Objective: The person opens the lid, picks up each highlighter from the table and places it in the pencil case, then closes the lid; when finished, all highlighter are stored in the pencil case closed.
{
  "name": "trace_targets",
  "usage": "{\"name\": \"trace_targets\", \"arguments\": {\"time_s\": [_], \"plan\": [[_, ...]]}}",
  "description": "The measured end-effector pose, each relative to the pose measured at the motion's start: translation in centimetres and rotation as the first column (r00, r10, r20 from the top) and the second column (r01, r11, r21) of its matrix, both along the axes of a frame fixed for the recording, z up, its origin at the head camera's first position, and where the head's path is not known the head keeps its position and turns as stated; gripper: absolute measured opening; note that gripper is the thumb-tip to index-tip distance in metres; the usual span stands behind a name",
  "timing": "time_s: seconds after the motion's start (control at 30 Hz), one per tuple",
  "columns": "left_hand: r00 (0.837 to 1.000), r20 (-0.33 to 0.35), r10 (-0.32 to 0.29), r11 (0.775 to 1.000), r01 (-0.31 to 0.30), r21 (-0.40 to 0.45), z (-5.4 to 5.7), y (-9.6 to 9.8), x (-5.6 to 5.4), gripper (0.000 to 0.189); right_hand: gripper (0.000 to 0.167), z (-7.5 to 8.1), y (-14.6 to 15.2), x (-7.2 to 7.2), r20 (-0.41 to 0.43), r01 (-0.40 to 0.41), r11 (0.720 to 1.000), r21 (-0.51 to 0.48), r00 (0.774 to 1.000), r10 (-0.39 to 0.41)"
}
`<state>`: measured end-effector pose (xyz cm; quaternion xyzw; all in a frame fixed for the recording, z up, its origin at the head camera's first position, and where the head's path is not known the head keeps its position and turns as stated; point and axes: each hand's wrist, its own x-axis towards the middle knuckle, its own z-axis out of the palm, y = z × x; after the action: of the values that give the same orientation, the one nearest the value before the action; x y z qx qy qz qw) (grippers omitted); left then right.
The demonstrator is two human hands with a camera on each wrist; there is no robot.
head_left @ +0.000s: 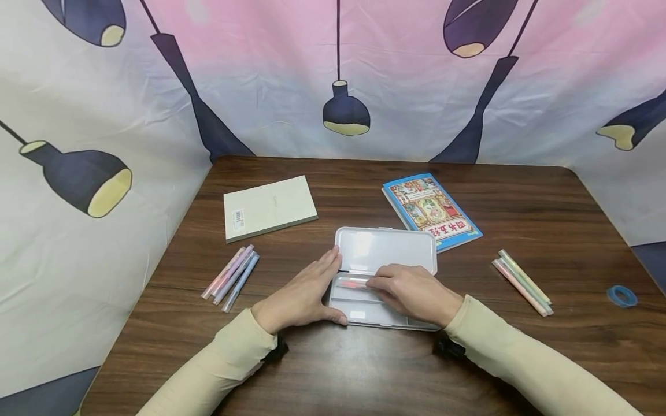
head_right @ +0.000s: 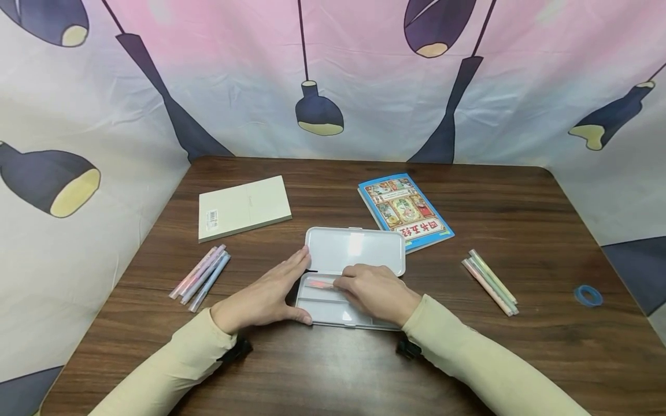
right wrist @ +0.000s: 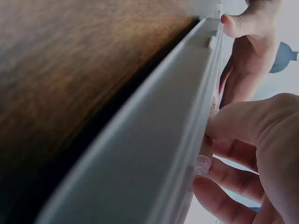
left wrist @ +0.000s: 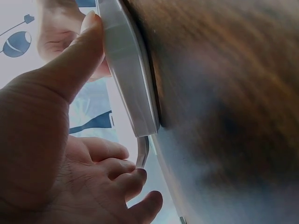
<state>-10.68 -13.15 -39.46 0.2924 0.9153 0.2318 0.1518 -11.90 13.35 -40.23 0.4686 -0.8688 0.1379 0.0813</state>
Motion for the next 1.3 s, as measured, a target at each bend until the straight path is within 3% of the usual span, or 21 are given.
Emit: {"name": "trace_targets", "arguments": {"time_s": [0.67, 1.3], "plan": [[1.000, -0.013, -0.004, 1.000, 0.004, 0.003, 0.01, 0.01, 0.01, 0.120, 0.019, -0.30, -0.65, -0.22, 0.028, 0.022, 0.998, 0.064, 0.999, -0.024], [1.000, -0.011, -0.007, 1.000, 0.008, 0.013, 0.17, -0.01, 0.02, 0.119, 0.019, -0.19, -0.77, -0.27, 0.016, 0.018, 0.998, 0.058, 1.000, -0.019]]}}
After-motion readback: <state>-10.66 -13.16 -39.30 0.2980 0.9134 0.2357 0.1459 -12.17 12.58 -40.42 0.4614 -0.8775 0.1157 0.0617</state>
